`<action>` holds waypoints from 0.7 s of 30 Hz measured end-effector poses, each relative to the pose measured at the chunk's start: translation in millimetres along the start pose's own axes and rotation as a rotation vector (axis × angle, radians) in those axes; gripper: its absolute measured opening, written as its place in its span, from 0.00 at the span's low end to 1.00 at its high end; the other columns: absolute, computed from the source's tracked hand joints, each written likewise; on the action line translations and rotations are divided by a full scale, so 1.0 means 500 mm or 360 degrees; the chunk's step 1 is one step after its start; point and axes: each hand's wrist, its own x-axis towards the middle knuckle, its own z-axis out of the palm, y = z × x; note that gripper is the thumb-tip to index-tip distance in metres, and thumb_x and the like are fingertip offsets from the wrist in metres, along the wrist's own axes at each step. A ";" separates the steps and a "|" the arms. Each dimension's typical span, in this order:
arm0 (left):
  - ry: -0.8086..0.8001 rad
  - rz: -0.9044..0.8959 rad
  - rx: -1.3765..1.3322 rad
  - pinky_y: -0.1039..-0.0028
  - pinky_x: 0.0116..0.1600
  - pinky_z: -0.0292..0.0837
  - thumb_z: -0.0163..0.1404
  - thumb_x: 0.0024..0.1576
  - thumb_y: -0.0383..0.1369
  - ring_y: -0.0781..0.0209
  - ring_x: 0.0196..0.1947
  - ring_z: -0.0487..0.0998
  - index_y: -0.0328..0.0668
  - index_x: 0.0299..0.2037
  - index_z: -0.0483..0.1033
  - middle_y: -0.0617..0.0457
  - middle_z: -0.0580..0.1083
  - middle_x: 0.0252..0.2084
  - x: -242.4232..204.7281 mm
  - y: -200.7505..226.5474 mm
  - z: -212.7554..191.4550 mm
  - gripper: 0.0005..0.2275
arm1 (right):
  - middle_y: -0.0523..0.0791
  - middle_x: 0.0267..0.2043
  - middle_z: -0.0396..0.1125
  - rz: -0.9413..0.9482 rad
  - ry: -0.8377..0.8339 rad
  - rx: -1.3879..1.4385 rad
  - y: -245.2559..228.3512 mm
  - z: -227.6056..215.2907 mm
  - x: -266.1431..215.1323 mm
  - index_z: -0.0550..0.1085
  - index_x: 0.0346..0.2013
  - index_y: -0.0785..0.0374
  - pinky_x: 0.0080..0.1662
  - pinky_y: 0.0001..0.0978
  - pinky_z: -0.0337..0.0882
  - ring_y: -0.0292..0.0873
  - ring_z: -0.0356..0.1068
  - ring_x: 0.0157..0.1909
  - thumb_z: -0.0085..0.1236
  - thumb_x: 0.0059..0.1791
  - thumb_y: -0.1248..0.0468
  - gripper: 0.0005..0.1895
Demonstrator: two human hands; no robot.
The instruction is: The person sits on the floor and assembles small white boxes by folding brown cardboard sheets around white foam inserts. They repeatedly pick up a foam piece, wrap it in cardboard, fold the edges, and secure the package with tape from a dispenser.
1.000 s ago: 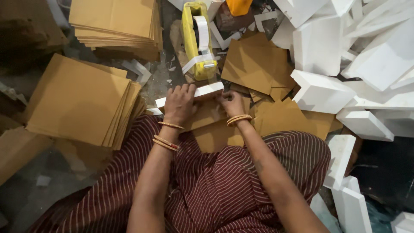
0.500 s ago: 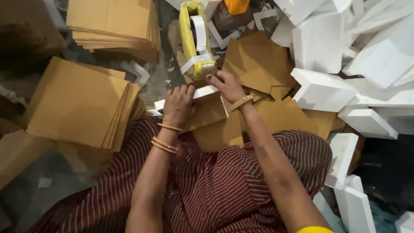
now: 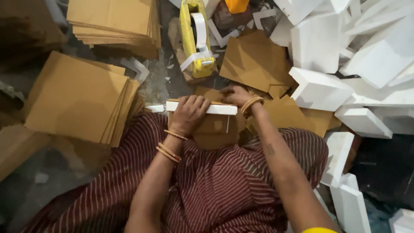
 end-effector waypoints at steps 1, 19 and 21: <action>0.0031 0.0003 -0.0004 0.66 0.48 0.67 0.47 0.58 0.35 0.59 0.42 0.73 0.49 0.44 0.71 0.56 0.70 0.38 -0.005 0.013 -0.003 0.07 | 0.50 0.47 0.76 0.0010 0.0082 -0.0135 0.009 0.002 -0.009 0.78 0.50 0.68 0.51 0.34 0.73 0.42 0.75 0.47 0.63 0.46 0.65 0.18; -0.0090 -0.0707 -0.0667 0.58 0.52 0.68 0.56 0.44 0.23 0.48 0.46 0.77 0.45 0.49 0.74 0.50 0.76 0.45 0.008 -0.072 -0.043 0.20 | 0.54 0.54 0.68 -0.0805 0.0824 -0.1087 -0.229 -0.046 -0.204 0.74 0.55 0.61 0.59 0.51 0.64 0.60 0.66 0.58 0.56 0.42 0.69 0.25; -0.0088 -0.0784 -0.0933 0.58 0.49 0.72 0.54 0.47 0.21 0.45 0.44 0.78 0.44 0.50 0.74 0.49 0.77 0.46 0.003 -0.079 -0.042 0.19 | 0.52 0.55 0.69 -0.0783 0.0969 -0.1069 -0.233 -0.061 -0.181 0.75 0.54 0.58 0.61 0.50 0.65 0.58 0.66 0.60 0.54 0.43 0.71 0.24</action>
